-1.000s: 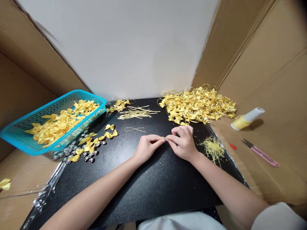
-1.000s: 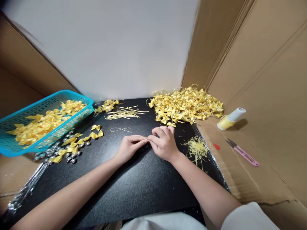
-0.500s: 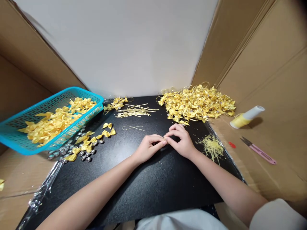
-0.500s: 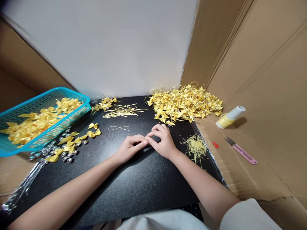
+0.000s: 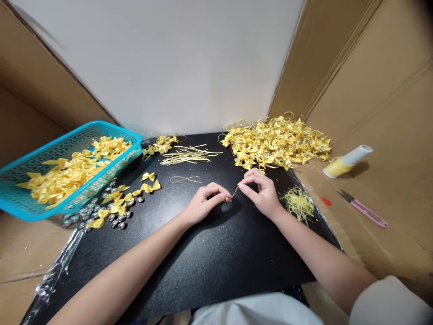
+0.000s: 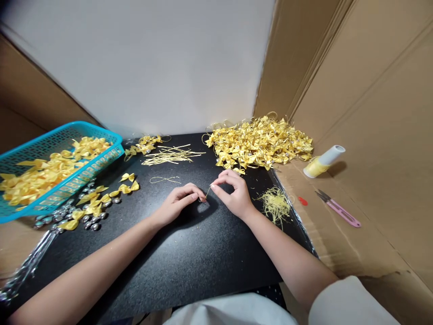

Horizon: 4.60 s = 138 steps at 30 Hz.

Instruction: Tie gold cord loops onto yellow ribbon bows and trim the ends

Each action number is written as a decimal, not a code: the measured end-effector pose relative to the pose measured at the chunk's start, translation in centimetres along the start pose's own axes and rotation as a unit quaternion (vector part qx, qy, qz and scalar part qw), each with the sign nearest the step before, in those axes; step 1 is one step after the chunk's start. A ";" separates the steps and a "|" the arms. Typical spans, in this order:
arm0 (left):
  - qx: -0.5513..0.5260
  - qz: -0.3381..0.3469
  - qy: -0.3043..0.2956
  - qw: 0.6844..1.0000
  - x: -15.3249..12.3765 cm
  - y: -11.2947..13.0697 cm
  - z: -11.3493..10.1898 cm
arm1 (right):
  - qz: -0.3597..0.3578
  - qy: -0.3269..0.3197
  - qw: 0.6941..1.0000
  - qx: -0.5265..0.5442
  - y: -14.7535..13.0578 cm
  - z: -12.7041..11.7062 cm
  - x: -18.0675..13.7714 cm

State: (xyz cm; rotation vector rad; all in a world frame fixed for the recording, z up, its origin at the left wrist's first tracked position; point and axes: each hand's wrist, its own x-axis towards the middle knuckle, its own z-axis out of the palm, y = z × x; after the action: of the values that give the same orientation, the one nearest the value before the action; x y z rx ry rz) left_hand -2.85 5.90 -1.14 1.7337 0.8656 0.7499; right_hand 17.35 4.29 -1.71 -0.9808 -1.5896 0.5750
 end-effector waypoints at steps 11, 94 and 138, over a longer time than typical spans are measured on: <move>-0.227 -0.052 0.048 0.971 1.2 -0.3 1.0 | -0.065 -0.027 0.991 -0.117 -0.4 -0.1 0.0; -0.058 -0.016 0.098 0.993 -0.1 0.1 1.8 | 0.032 -0.135 0.984 -0.114 -1.0 0.4 -0.1; 0.120 0.018 0.090 0.989 0.0 0.5 1.7 | 0.092 -0.134 0.985 -0.052 -0.5 1.8 -0.9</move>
State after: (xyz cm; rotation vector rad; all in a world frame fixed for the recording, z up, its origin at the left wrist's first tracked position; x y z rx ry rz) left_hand -1.39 4.94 -1.19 1.9176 1.0869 0.8643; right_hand 15.54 3.53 -2.30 -1.1748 -1.7908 0.7847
